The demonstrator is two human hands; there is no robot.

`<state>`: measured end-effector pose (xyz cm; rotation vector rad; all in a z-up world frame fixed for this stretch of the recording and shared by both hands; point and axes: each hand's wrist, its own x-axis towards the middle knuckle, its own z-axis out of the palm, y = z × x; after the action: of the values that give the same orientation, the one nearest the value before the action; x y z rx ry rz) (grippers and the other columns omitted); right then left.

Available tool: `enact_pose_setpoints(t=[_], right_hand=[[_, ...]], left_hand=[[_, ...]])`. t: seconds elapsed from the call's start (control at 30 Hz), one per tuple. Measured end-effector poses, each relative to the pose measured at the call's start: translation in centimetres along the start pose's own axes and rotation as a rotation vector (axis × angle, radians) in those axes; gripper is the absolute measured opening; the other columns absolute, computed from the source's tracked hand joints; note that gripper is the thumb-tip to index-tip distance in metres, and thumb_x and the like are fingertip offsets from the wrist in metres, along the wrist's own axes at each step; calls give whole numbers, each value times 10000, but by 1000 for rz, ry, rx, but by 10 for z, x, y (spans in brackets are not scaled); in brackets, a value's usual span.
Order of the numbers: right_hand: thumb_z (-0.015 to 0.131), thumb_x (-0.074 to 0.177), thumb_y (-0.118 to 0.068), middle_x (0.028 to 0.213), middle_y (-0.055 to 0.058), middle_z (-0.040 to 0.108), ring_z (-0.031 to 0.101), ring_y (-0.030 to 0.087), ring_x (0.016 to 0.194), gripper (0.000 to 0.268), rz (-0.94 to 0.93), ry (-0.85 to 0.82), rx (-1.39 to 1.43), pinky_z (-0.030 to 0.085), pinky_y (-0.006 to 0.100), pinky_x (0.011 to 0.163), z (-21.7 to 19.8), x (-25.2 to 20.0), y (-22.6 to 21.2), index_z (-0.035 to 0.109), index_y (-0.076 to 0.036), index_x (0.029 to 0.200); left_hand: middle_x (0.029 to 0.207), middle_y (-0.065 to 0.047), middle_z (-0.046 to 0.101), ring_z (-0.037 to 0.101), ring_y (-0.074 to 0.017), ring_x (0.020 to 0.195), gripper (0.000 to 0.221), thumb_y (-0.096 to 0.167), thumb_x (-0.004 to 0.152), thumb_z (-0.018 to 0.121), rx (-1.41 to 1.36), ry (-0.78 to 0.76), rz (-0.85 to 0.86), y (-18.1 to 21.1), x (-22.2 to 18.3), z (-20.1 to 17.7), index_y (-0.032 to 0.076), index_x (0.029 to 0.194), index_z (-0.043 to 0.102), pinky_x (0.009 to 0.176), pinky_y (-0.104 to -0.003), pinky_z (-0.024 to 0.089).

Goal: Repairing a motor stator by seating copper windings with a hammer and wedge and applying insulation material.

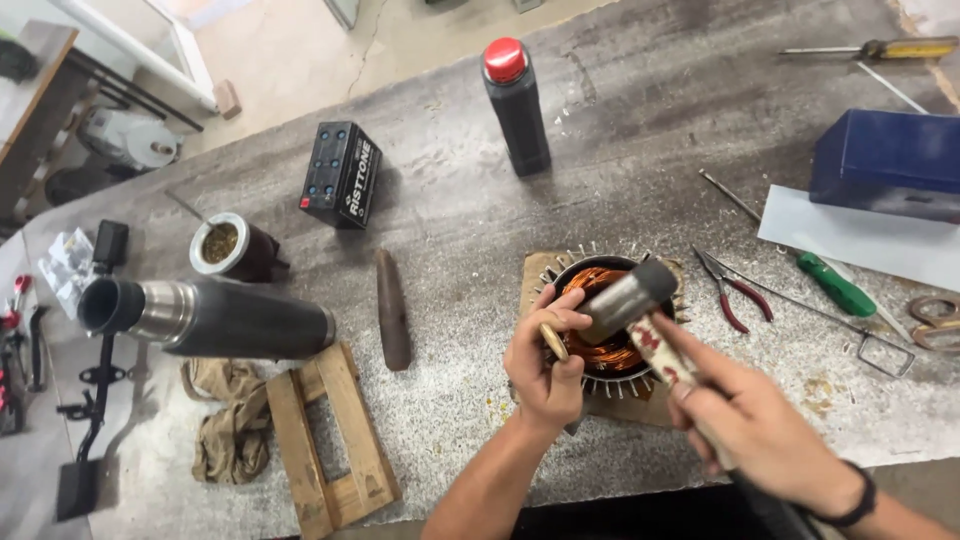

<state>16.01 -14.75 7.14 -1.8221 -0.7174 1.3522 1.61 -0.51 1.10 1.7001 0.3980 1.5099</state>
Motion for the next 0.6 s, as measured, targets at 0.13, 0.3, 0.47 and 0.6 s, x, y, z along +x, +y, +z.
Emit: enact_pose_setpoints(t=[0.13,0.3,0.47,0.6], right_hand=[[457,922,-21,724,200,717,609,270,437,812,-63,76,106,558,384,322,-7,7,3,301,-316,1663],[499,925,-63,628,118,686,596,217,401,776,-19,3,7,560,337,351,3,0,-4,344,-341,1633],[469,917,-52,736,161,720,604,230,411,686,-40,16,77,552,342,322,12,10,13,413,-169,1591],[464,943,-37,709,115,677,593,192,424,759,-129,-34,132,541,304,318,9,3,6,293,-267,1646]], left_hand=[[974,-71,730,728,-322,1100,432,516,1078,522,-25,52,-2,-2,-1,0,87,1087,575,1130,-575,502],[897,-67,716,741,-335,1046,433,518,1070,535,-47,24,52,-14,3,-5,86,1059,556,1087,-593,526],[983,-54,723,735,-284,1069,463,537,1081,499,-156,-58,99,-38,11,-8,81,1096,579,1037,-522,612],[1011,-50,729,729,-281,1079,470,551,1058,537,-263,-163,44,-43,25,-16,85,1091,593,1034,-524,606]])
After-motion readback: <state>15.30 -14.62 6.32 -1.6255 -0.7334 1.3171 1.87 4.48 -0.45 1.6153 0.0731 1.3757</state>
